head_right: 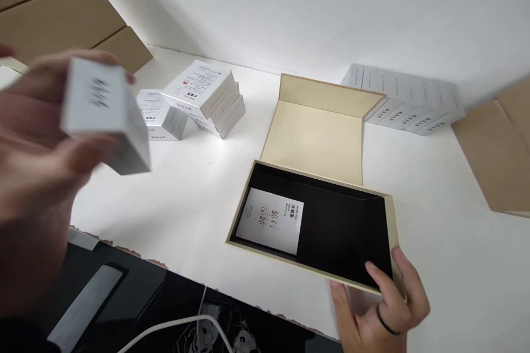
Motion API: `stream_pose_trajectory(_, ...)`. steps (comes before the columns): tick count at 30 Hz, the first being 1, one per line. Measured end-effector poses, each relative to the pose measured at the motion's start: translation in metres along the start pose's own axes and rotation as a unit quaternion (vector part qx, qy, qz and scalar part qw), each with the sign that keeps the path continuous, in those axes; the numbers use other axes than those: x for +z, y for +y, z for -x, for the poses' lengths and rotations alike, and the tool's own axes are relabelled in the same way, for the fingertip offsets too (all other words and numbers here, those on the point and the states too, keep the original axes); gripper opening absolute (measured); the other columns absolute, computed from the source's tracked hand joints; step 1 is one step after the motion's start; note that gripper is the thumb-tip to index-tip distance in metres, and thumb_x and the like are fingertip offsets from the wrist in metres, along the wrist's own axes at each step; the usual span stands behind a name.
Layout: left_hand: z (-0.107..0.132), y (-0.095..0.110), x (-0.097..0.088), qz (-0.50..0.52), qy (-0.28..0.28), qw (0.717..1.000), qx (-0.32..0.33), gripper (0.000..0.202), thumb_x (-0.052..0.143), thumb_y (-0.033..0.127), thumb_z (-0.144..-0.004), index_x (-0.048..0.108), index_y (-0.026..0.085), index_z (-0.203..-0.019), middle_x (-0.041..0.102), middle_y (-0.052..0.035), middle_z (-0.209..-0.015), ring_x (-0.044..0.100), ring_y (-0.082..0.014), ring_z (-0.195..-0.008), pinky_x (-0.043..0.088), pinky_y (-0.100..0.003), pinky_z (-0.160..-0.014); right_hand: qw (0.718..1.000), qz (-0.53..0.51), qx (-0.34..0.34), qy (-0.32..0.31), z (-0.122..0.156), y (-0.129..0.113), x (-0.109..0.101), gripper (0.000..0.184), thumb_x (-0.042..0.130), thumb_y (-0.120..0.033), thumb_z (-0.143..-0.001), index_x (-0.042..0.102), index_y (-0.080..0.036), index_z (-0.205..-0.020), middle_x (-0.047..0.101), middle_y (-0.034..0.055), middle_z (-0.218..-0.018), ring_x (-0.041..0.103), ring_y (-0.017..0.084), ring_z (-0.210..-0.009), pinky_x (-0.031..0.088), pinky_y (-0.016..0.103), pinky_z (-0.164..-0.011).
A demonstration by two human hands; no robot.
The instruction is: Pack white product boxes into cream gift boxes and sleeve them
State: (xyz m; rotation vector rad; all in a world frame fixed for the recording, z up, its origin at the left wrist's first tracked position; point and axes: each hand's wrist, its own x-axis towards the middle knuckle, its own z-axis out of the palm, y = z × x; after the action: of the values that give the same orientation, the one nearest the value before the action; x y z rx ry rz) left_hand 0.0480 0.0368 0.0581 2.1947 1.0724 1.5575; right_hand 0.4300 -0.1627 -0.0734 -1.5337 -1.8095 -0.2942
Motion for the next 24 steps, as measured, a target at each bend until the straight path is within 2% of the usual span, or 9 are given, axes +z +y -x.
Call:
stream_pose_trajectory(1,0.001,0.015,0.009,0.037,-0.062,0.997,-0.005,0.064,0.09,0.05,-0.076,0.044,0.022,-0.111,0.06,-0.0051,-0.124,0.066,-0.0258,-0.12,0.06,-0.047,-0.092,1.0,0.0,0.0,-0.001,0.0,0.0,0.0,0.063,0.086,-0.031,-0.082,0.055,-0.013,-0.134,0.046,0.0258,-0.147,0.049,0.04,-0.139,0.048,0.059,-0.107)
stream_pose_trajectory(3,0.003,0.042,0.028,0.094,-0.152,0.984,-0.016,0.066,0.094,0.033,-0.073,0.05,0.019,-0.12,0.065,-0.0106,-0.122,0.064,-0.0325,-0.126,0.06,-0.048,-0.095,1.0,-0.001,0.003,-0.008,0.0,-0.002,0.001,0.066,0.086,-0.03,-0.083,0.052,-0.014,-0.138,0.043,0.0257,-0.15,0.046,0.039,-0.142,0.047,0.06,-0.109)
stream_pose_trajectory(6,0.001,0.071,0.062,0.056,-0.304,0.95,0.033,0.059,0.087,0.032,-0.084,0.05,0.018,-0.128,0.067,-0.0109,-0.127,0.065,-0.0313,-0.128,0.057,-0.046,-0.102,1.0,-0.011,0.014,-0.014,-0.001,-0.005,0.001,0.068,0.084,-0.029,-0.085,0.048,-0.017,-0.142,0.038,0.0247,-0.156,0.042,0.038,-0.146,0.041,0.063,-0.115)
stream_pose_trajectory(9,-0.005,0.086,0.097,-0.024,-0.459,0.881,0.107,0.051,0.085,0.032,-0.087,0.055,0.017,-0.127,0.068,-0.0115,-0.131,0.068,-0.0299,-0.12,0.056,-0.043,-0.099,1.0,-0.018,0.02,-0.014,-0.001,-0.007,0.001,0.068,0.083,-0.028,-0.085,0.048,-0.017,-0.142,0.037,0.0241,-0.157,0.04,0.036,-0.148,0.037,0.062,-0.119)
stream_pose_trajectory(12,-0.007,0.092,0.126,-0.083,-0.578,0.801,0.132,0.046,0.085,0.04,-0.087,0.063,0.016,-0.119,0.07,-0.0135,-0.124,0.071,-0.0311,-0.106,0.055,-0.043,-0.09,0.999,-0.025,0.027,-0.014,-0.001,-0.009,0.001,0.066,0.082,-0.028,-0.086,0.047,-0.017,-0.142,0.036,0.0244,-0.157,0.039,0.035,-0.15,0.036,0.058,-0.121)
stream_pose_trajectory(15,-0.007,0.093,0.139,-0.095,-0.629,0.761,0.122,0.048,0.08,0.051,-0.09,0.065,0.015,-0.119,0.069,-0.0136,-0.122,0.071,-0.0293,-0.1,0.053,-0.04,-0.083,0.999,-0.027,0.038,-0.012,-0.001,-0.011,0.001,0.062,0.079,-0.029,-0.089,0.048,-0.018,-0.14,0.037,0.0236,-0.157,0.039,0.034,-0.15,0.036,0.059,-0.121)
stream_pose_trajectory(19,-0.008,0.094,0.137,-0.15,-0.66,0.73,0.099,0.053,0.081,0.057,-0.087,0.066,0.02,-0.121,0.067,-0.0123,-0.119,0.068,-0.03,-0.098,0.047,-0.035,-0.074,0.998,-0.026,0.046,-0.016,-0.002,-0.013,0.001,0.059,0.077,-0.029,-0.09,0.047,-0.019,-0.141,0.036,0.0229,-0.158,0.038,0.033,-0.151,0.035,0.059,-0.122)
stream_pose_trajectory(21,-0.008,0.094,0.136,-0.176,-0.663,0.722,0.088,0.056,0.083,0.057,-0.084,0.065,0.021,-0.123,0.067,-0.0116,-0.115,0.068,-0.0289,-0.093,0.042,-0.033,-0.067,0.999,-0.027,0.044,-0.019,-0.002,-0.014,0.0,0.059,0.076,-0.028,-0.09,0.046,-0.019,-0.141,0.036,0.0226,-0.158,0.038,0.033,-0.151,0.036,0.059,-0.121)
stream_pose_trajectory(24,-0.005,0.091,0.137,-0.181,-0.654,0.731,0.072,0.068,0.086,0.059,-0.079,0.063,0.019,-0.129,0.068,-0.0098,-0.106,0.068,-0.0275,-0.087,0.04,-0.031,-0.064,0.999,-0.025,0.04,-0.019,-0.002,-0.013,0.0,0.059,0.077,-0.028,-0.09,0.046,-0.02,-0.14,0.036,0.0219,-0.158,0.039,0.033,-0.15,0.038,0.059,-0.12)
